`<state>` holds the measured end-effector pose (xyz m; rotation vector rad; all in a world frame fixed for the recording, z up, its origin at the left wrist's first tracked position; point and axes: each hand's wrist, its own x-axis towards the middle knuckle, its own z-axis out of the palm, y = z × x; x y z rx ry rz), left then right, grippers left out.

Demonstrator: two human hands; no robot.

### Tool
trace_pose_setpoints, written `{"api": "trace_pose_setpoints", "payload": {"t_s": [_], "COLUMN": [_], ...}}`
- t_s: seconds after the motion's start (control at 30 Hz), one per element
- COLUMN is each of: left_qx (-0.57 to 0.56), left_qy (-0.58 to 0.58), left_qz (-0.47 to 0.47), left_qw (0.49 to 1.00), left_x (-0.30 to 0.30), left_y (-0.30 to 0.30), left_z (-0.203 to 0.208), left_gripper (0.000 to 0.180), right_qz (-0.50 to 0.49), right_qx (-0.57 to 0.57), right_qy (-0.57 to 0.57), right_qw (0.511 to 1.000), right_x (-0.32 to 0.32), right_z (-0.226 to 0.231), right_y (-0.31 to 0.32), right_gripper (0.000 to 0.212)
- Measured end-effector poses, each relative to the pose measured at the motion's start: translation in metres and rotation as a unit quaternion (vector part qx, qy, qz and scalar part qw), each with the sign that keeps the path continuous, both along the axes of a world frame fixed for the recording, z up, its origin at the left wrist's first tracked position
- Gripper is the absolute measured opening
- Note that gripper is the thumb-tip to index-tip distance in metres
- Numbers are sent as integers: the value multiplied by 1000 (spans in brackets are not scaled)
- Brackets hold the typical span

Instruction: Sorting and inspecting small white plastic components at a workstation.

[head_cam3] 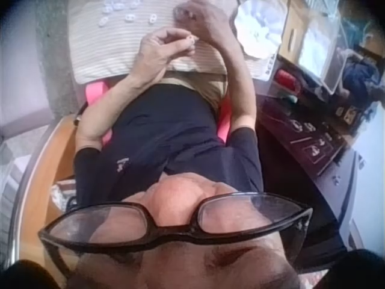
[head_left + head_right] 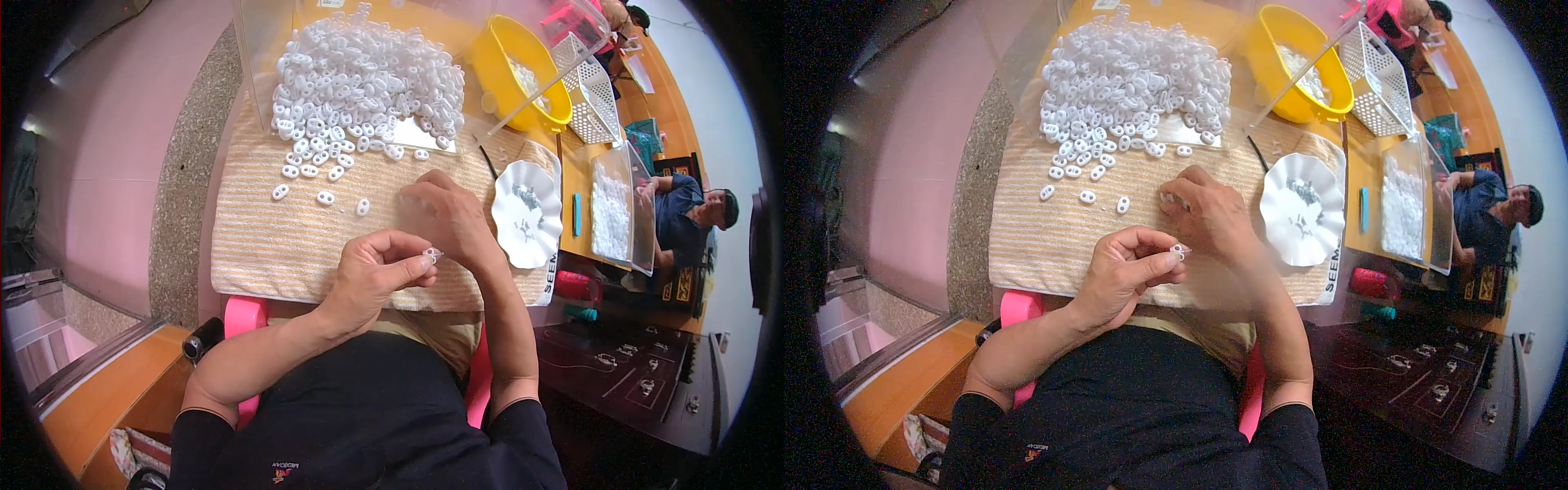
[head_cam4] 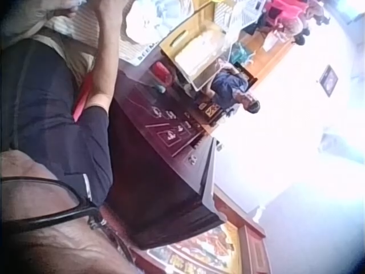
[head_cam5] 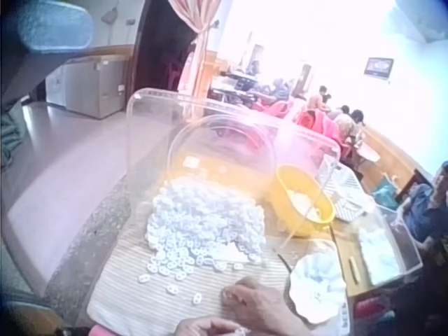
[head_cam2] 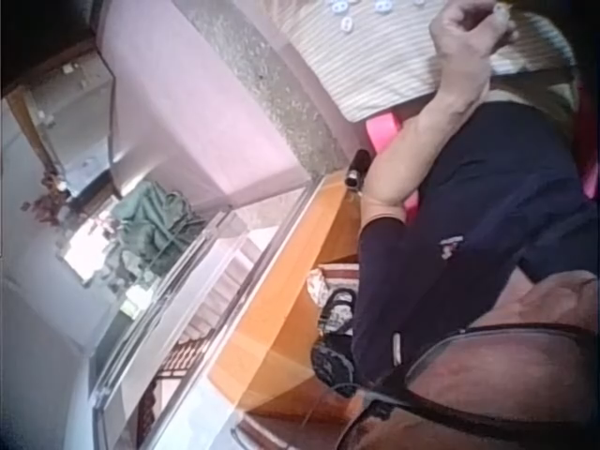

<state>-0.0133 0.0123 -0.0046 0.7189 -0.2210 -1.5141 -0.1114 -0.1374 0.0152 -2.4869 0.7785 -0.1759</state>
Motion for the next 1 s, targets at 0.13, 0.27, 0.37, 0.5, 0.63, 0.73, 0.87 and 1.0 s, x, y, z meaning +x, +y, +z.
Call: {"api": "trace_pose_setpoints", "payload": {"t_s": [0.13, 0.27, 0.37, 0.5, 0.63, 0.73, 0.87, 1.0], "left_qx": [-2, 1, 4, 8, 7, 12, 0, 4], "left_qy": [-5, 2, 3, 2, 9, 5, -3, 3], "left_qz": [-2, 8, 10, 11, 11, 9, 1, 5], "left_qw": [1000, 1000, 1000, 1000, 1000, 1000, 1000, 1000], "left_x": [1, -1, -1, -1, -2, -2, -1, -1], "left_y": [0, 0, 0, 0, -1, -1, 1, -1], "left_z": [1, 4, 3, 3, 3, 3, -3, 2], "left_gripper": [16, 15, 15, 15, 14, 14, 15, 14], "right_qz": [3, 9, -3, 17, 25, 0, 12, 35], "right_qx": [2, -13, -17, -46, -60, -67, -60, -72], "right_qy": [13, -9, -27, -44, -64, -108, -115, -77], "right_qw": [1000, 1000, 999, 998, 996, 992, 992, 994], "right_x": [0, -3, -3, -6, -9, -9, -8, -13], "right_z": [-1, -8, -10, -17, -27, -33, -30, -27], "right_y": [0, 2, 6, 5, 4, 7, 8, 6], "right_gripper": [27, 24, 22, 21, 20, 17, 15, 19]}}
